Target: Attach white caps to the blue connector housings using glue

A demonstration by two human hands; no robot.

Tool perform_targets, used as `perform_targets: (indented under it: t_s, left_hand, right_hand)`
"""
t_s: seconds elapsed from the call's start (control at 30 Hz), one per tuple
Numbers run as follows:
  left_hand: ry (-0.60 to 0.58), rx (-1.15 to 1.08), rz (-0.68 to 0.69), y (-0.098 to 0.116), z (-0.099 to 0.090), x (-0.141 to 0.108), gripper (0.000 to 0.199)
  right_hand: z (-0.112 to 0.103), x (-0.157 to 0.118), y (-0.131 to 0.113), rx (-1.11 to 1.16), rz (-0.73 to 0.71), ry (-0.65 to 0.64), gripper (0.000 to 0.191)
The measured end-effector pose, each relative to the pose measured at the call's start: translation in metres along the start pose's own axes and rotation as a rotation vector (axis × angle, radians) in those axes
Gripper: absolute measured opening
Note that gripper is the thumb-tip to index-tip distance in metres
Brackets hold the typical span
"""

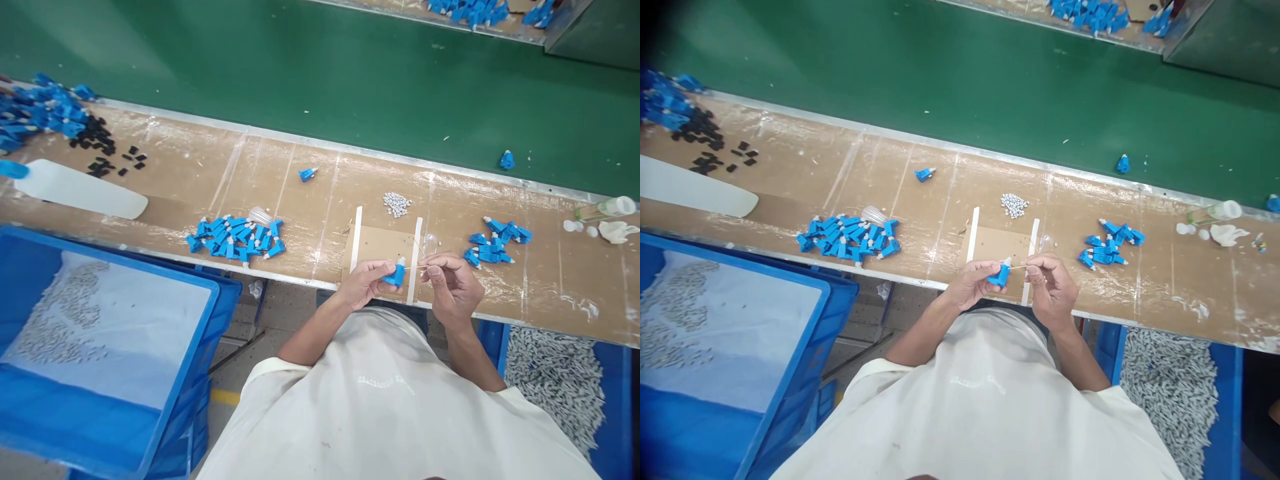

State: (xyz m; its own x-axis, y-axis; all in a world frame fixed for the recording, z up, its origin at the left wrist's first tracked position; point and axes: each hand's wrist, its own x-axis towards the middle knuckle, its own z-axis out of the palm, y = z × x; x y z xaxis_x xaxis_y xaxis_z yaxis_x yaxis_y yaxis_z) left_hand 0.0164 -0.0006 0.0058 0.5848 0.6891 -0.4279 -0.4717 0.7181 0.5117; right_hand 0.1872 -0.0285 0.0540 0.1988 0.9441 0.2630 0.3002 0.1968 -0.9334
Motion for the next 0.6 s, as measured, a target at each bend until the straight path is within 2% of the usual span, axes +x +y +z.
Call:
perform_targets:
  t_s: [0.27, 0.43, 0.6]
  left_hand:
    - [-0.016, 0.019, 0.0, 0.003, 0.001, -0.001, 0.046]
    - [-0.006, 0.01, 0.012, 0.003, -0.001, 0.0, 0.047]
    - [-0.015, -0.003, -0.011, 0.004, -0.002, 0.0, 0.049]
  right_hand:
    - [0.002, -0.001, 0.003, -0.053, -0.011, -0.041, 0.025]
    - [0.001, -0.002, 0.007, -0.124, -0.18, -0.099, 0.015]
    - [0.0, 0.003, 0.011, -0.199, -0.328, -0.08, 0.009]
